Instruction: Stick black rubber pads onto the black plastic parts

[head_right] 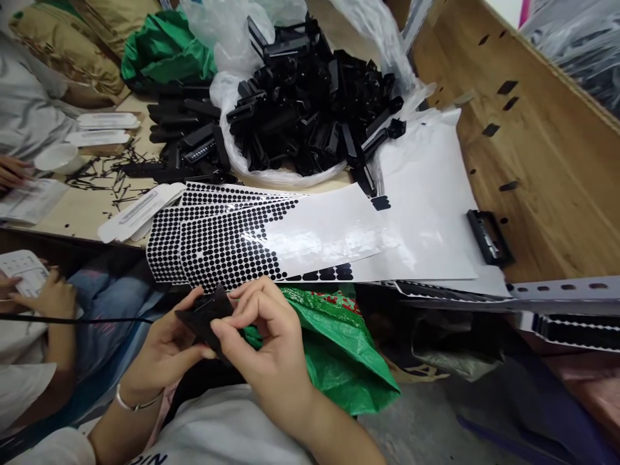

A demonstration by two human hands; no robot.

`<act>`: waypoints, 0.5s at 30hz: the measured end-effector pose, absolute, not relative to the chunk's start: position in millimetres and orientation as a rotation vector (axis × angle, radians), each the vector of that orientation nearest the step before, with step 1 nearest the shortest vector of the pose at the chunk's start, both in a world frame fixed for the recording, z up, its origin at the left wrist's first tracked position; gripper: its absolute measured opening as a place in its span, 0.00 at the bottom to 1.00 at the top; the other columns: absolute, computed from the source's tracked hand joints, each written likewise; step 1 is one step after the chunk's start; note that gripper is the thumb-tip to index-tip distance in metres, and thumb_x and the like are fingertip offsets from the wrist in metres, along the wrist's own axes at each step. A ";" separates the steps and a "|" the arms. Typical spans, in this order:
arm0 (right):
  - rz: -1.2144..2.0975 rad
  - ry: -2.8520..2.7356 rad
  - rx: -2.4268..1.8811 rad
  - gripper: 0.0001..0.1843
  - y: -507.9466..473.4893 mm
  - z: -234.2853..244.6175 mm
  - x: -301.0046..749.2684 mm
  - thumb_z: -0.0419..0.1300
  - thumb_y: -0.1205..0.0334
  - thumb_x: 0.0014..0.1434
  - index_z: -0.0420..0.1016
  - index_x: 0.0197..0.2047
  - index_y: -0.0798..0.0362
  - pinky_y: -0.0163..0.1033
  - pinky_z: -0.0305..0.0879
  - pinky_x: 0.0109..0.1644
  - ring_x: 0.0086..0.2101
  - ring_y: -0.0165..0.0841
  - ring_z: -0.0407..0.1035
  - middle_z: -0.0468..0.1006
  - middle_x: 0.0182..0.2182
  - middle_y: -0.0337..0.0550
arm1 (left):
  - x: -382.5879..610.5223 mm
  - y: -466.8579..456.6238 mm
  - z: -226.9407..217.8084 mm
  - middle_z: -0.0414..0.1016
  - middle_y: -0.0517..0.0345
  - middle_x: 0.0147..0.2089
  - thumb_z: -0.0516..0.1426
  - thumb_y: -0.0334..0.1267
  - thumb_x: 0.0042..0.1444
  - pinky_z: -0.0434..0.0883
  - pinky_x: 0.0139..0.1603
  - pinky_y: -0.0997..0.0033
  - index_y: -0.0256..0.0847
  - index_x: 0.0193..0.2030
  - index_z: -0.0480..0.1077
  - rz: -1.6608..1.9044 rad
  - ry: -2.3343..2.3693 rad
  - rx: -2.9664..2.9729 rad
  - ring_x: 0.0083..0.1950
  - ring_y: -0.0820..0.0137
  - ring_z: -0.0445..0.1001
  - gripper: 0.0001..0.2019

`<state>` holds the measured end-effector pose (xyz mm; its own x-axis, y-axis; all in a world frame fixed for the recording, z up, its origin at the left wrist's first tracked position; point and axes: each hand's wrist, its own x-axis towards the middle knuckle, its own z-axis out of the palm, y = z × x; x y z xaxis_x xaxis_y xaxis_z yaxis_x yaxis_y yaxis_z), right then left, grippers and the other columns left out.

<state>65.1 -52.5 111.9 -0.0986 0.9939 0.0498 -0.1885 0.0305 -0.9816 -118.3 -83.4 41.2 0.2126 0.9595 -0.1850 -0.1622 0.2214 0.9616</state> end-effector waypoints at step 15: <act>1.606 -1.208 -0.719 0.13 -24.3 85.4 56.7 0.60 0.53 0.61 0.76 0.48 0.48 0.50 0.64 0.62 0.58 0.41 0.66 0.74 0.56 0.47 | -100.5 -64.9 43.9 0.76 0.60 0.38 0.68 0.41 0.50 0.74 0.31 0.79 0.59 0.63 0.65 0.957 0.609 0.788 0.29 0.76 0.74 0.34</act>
